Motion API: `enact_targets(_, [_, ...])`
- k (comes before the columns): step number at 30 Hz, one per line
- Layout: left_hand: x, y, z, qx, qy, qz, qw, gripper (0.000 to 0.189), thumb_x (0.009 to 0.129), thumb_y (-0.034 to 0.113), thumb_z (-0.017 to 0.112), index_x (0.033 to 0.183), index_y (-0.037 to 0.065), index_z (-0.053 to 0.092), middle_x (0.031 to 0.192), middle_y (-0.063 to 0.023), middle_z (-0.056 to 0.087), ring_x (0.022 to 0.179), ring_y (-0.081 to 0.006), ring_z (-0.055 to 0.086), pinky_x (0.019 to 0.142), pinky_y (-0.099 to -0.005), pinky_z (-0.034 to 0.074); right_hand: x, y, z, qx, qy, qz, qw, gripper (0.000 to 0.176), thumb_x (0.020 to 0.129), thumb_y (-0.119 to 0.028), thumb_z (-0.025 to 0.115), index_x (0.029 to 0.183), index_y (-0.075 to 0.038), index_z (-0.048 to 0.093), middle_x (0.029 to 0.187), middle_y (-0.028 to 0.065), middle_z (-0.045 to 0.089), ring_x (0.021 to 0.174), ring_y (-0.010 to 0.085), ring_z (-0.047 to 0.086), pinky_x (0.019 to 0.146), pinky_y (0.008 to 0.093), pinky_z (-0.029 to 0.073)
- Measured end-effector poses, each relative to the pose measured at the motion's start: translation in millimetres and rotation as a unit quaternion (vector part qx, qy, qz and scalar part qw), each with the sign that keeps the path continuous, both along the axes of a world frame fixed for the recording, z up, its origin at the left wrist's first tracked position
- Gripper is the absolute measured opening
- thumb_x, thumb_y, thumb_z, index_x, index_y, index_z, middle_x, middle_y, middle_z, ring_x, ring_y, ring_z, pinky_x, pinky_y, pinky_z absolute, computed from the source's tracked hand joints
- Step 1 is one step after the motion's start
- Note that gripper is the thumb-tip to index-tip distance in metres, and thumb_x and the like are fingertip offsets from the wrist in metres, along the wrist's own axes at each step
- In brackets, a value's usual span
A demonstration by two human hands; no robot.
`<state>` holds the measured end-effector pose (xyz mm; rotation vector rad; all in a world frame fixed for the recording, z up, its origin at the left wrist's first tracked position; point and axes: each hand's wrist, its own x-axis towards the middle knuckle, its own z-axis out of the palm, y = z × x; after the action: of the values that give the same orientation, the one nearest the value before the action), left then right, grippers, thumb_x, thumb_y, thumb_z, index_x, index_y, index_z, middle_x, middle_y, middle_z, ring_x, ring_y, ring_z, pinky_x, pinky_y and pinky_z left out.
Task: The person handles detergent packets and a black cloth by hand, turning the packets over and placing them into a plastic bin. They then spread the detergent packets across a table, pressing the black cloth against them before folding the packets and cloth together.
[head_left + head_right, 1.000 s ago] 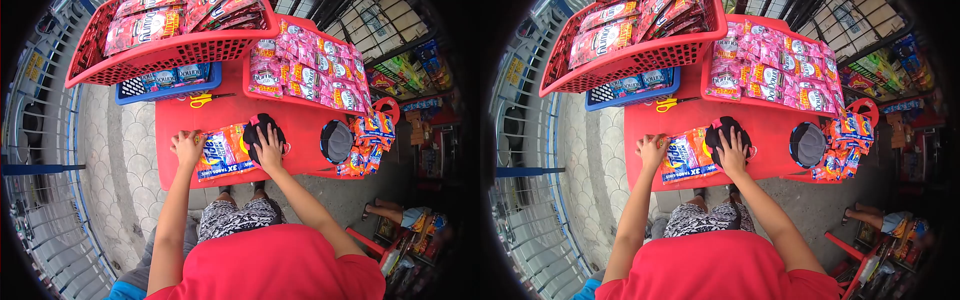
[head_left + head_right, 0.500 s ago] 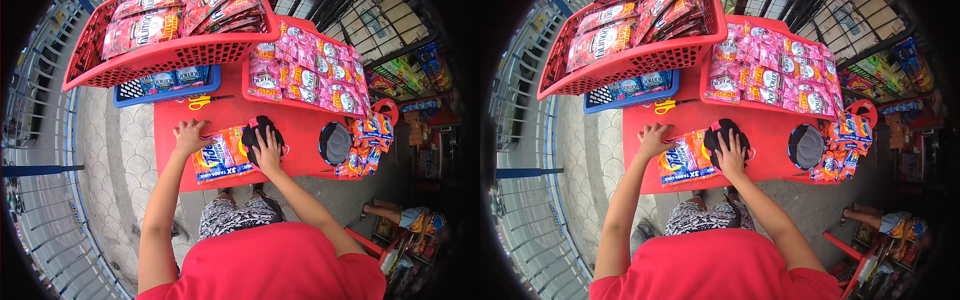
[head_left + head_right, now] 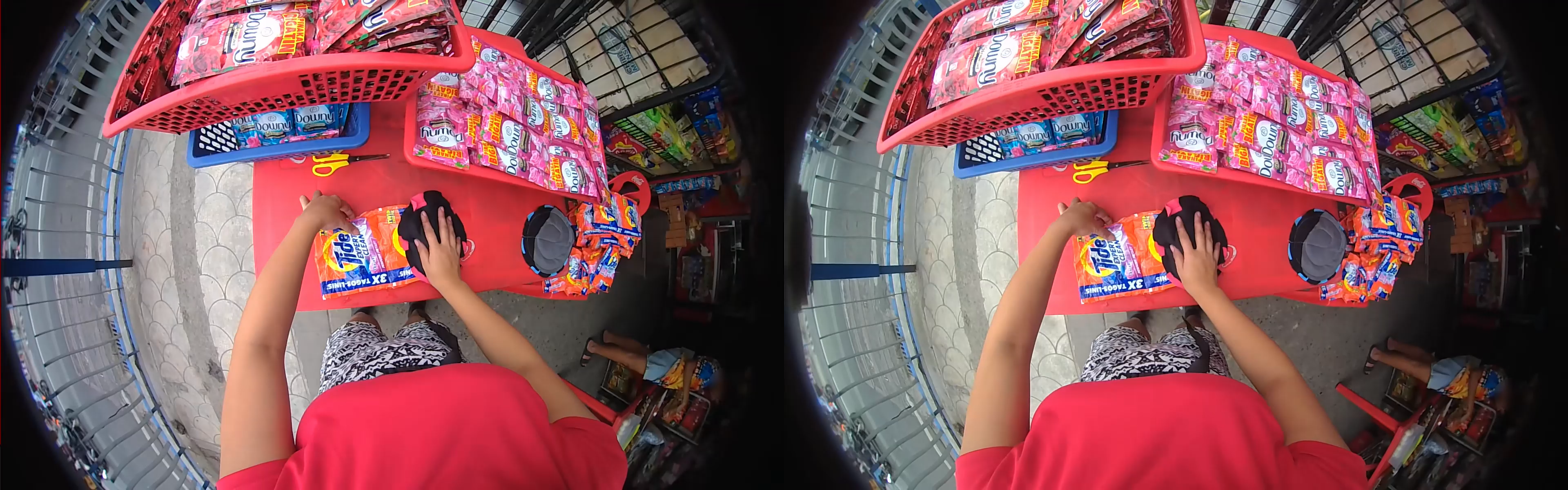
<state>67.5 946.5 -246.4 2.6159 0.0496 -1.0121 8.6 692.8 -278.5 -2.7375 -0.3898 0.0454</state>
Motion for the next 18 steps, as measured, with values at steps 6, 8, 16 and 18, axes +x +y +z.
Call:
enact_targets(6, [10, 7, -8, -0.03, 0.019, -0.074, 0.997, 0.05, 0.053, 0.043, 0.073, 0.098, 0.026, 0.063, 0.093, 0.0034, 0.061, 0.103, -0.0225, 0.039, 0.085, -0.0475, 0.022, 0, 0, -1, 0.007, 0.001, -0.002, 1.0, 0.056, 0.08, -0.031, 0.049, 0.131, -0.026, 0.026, 0.138, 0.0105, 0.014, 0.124, 0.0349, 0.019, 0.09, 0.059, 0.025])
enact_targets(8, [9, 7, -7, -0.031, -0.014, -0.102, 0.994, 0.049, 0.054, 0.042, 0.072, 0.099, 0.024, 0.063, 0.086, 0.0024, 0.062, 0.098, -0.021, 0.042, 0.081, -0.0439, 0.024, -1, 0, 1, 0.004, 0.0, 0.0, 1.0, 0.056, 0.08, -0.032, 0.049, 0.131, -0.027, 0.026, 0.139, 0.0104, 0.014, 0.124, 0.0347, 0.019, 0.09, 0.0589, 0.025])
enact_targets(16, [-1, -4, 5, -0.037, -0.052, -0.045, 0.997, 0.055, 0.054, 0.048, 0.07, 0.097, 0.014, 0.063, 0.085, -0.0024, 0.063, 0.097, -0.0208, 0.044, 0.081, -0.0402, 0.024, -1, -1, -2, 0.006, -0.001, 0.003, 1.0, 0.056, 0.081, -0.032, 0.049, 0.131, -0.026, 0.026, 0.139, 0.0102, 0.013, 0.124, 0.0344, 0.02, 0.09, 0.0583, 0.026])
enact_targets(18, [2, -5, 1, -0.051, -0.023, -0.017, 0.998, 0.057, 0.055, 0.051, 0.069, 0.097, 0.014, 0.063, 0.087, -0.0035, 0.062, 0.101, -0.021, 0.043, 0.083, -0.0413, 0.024, 0, -1, -3, 0.006, -0.003, 0.002, 1.0, 0.056, 0.081, -0.032, 0.049, 0.131, -0.026, 0.026, 0.139, 0.0102, 0.013, 0.124, 0.0344, 0.02, 0.09, 0.0582, 0.026])
